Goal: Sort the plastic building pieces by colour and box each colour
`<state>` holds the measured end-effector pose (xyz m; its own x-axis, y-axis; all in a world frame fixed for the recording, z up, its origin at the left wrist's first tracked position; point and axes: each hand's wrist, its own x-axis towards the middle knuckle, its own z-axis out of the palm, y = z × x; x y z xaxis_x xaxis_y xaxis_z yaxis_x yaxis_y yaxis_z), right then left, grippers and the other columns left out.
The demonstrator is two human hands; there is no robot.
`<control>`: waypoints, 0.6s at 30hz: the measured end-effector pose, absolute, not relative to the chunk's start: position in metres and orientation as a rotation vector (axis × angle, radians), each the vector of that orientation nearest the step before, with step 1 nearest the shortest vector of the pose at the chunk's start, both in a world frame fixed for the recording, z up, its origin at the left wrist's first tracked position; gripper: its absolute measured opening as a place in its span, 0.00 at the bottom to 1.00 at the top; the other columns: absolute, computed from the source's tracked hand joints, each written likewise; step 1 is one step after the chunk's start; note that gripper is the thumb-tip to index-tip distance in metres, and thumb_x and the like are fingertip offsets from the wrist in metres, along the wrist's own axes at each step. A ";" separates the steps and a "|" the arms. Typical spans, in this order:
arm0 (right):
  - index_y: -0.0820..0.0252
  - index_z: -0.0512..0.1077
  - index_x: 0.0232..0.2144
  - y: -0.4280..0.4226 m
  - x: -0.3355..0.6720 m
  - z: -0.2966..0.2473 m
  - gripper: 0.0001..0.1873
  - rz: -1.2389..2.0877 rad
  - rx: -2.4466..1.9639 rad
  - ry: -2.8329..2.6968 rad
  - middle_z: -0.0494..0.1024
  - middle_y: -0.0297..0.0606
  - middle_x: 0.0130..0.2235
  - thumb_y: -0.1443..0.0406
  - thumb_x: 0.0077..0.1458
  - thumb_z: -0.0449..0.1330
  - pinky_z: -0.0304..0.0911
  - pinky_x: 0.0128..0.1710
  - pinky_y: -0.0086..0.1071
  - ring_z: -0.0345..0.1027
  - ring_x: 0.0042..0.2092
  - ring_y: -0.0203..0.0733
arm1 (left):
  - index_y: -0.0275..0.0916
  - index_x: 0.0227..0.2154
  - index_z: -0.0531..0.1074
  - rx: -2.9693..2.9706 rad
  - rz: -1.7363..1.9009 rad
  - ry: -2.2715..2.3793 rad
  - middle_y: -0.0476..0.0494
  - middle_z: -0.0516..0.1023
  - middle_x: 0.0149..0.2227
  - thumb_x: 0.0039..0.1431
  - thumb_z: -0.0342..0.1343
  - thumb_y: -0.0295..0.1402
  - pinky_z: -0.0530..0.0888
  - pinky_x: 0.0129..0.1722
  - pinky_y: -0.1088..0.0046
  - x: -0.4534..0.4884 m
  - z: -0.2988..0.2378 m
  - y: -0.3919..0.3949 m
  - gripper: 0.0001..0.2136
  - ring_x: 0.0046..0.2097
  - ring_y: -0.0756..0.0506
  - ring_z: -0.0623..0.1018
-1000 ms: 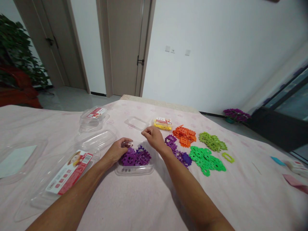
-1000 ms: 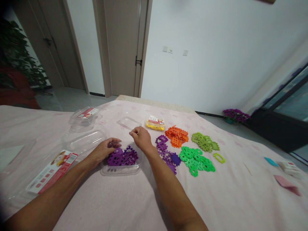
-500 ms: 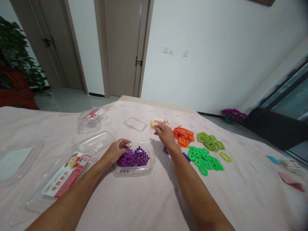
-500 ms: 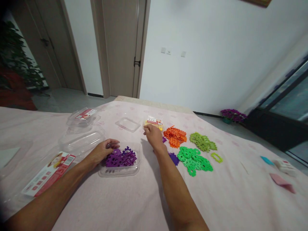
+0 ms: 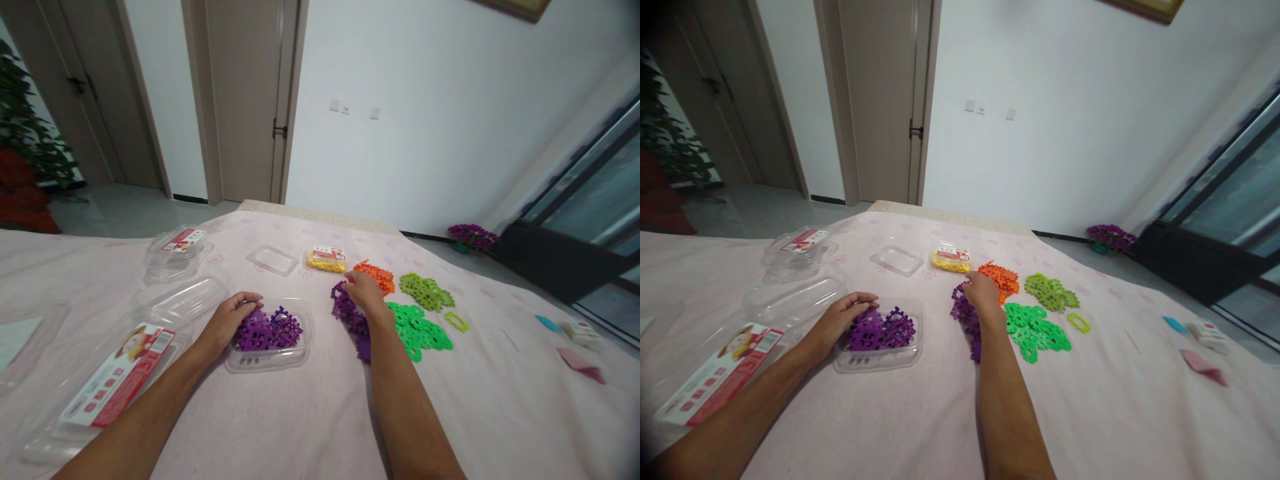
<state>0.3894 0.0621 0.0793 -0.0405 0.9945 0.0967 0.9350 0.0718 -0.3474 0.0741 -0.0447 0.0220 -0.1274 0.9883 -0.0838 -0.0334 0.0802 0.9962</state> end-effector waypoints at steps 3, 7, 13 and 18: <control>0.57 0.79 0.42 0.060 0.393 0.075 0.15 0.334 -1.968 -2.086 0.81 0.41 0.41 0.64 0.49 0.64 0.60 0.40 0.30 0.73 0.45 0.47 | 0.37 0.41 0.76 1.059 1.279 1.307 0.40 0.83 0.40 0.50 0.61 0.44 0.72 0.44 0.67 0.074 0.021 -0.045 0.19 0.44 0.41 0.80; 0.55 0.79 0.41 0.058 0.392 0.069 0.16 0.336 -1.959 -2.095 0.81 0.38 0.38 0.65 0.46 0.66 0.60 0.38 0.30 0.73 0.43 0.47 | 0.37 0.41 0.77 1.060 1.306 1.306 0.39 0.83 0.39 0.51 0.61 0.46 0.72 0.46 0.66 0.074 0.019 -0.044 0.19 0.45 0.41 0.80; 0.57 0.81 0.36 0.061 0.389 0.070 0.11 0.489 -1.783 -2.153 0.81 0.37 0.33 0.67 0.48 0.63 0.61 0.37 0.30 0.73 0.38 0.45 | 0.37 0.39 0.77 1.043 1.322 1.306 0.39 0.83 0.38 0.48 0.63 0.47 0.72 0.47 0.64 0.075 0.020 -0.045 0.20 0.45 0.40 0.80; 0.60 0.78 0.46 0.065 0.387 0.064 0.17 0.355 -1.829 -2.050 0.81 0.45 0.44 0.62 0.54 0.61 0.62 0.44 0.33 0.73 0.46 0.48 | 0.36 0.39 0.77 1.029 1.326 1.314 0.39 0.83 0.38 0.48 0.62 0.46 0.73 0.47 0.64 0.077 0.024 -0.046 0.20 0.45 0.39 0.80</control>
<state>0.3869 0.0650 0.0635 -0.0899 0.9904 0.1050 0.8975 0.1262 -0.4225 0.0766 -0.0459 0.0235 -0.1750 0.9826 -0.0616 -0.0706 0.0499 0.9963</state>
